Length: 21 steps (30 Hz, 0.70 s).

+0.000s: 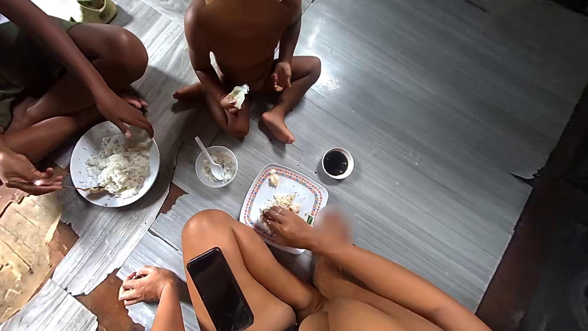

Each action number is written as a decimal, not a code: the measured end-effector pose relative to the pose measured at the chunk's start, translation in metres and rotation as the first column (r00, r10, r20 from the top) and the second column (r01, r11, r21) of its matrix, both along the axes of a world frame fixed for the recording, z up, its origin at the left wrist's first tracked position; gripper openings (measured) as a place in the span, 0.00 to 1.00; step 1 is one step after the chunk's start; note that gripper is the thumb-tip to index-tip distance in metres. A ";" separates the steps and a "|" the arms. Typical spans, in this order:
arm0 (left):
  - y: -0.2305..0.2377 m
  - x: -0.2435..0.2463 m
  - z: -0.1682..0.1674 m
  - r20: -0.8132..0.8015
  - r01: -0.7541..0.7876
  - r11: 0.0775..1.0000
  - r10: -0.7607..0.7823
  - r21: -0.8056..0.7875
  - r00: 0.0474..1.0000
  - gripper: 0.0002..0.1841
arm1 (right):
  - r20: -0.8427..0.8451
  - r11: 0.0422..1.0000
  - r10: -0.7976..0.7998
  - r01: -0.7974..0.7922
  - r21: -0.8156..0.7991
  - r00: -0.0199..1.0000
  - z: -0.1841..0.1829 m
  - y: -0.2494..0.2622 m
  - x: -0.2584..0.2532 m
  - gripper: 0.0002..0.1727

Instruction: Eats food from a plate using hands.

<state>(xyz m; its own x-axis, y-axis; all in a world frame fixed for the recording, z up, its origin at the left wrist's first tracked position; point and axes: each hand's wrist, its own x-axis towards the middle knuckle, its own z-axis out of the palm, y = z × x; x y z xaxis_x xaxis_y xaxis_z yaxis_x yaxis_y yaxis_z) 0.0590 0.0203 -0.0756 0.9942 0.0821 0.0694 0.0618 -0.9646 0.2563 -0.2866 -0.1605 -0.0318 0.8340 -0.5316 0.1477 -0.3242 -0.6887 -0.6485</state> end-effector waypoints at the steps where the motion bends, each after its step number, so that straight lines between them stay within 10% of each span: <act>1: -0.001 -0.001 0.001 -0.006 -0.002 1.000 0.002 -0.002 1.000 0.23 | -0.050 0.996 0.087 -0.087 0.007 0.995 -0.005 -0.001 0.002 0.14; 8: 0.007 0.005 -0.011 0.020 0.000 1.000 0.000 0.002 1.000 0.23 | -0.166 0.933 0.295 -0.321 -0.164 0.941 -0.019 0.001 -0.008 0.13; 21: 0.000 -0.001 0.002 -0.005 0.026 1.000 -0.026 0.000 1.000 0.24 | -0.029 0.854 -0.508 0.507 0.112 0.861 0.009 -0.024 -0.039 0.17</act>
<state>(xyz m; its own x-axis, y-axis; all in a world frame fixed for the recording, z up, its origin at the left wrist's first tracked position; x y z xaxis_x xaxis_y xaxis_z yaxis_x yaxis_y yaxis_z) 0.0582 0.0207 -0.0734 0.9963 0.0566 0.0643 0.0384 -0.9660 0.2558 -0.3259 -0.1850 -0.0227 0.4436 -0.8940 0.0630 -0.6076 -0.3517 -0.7121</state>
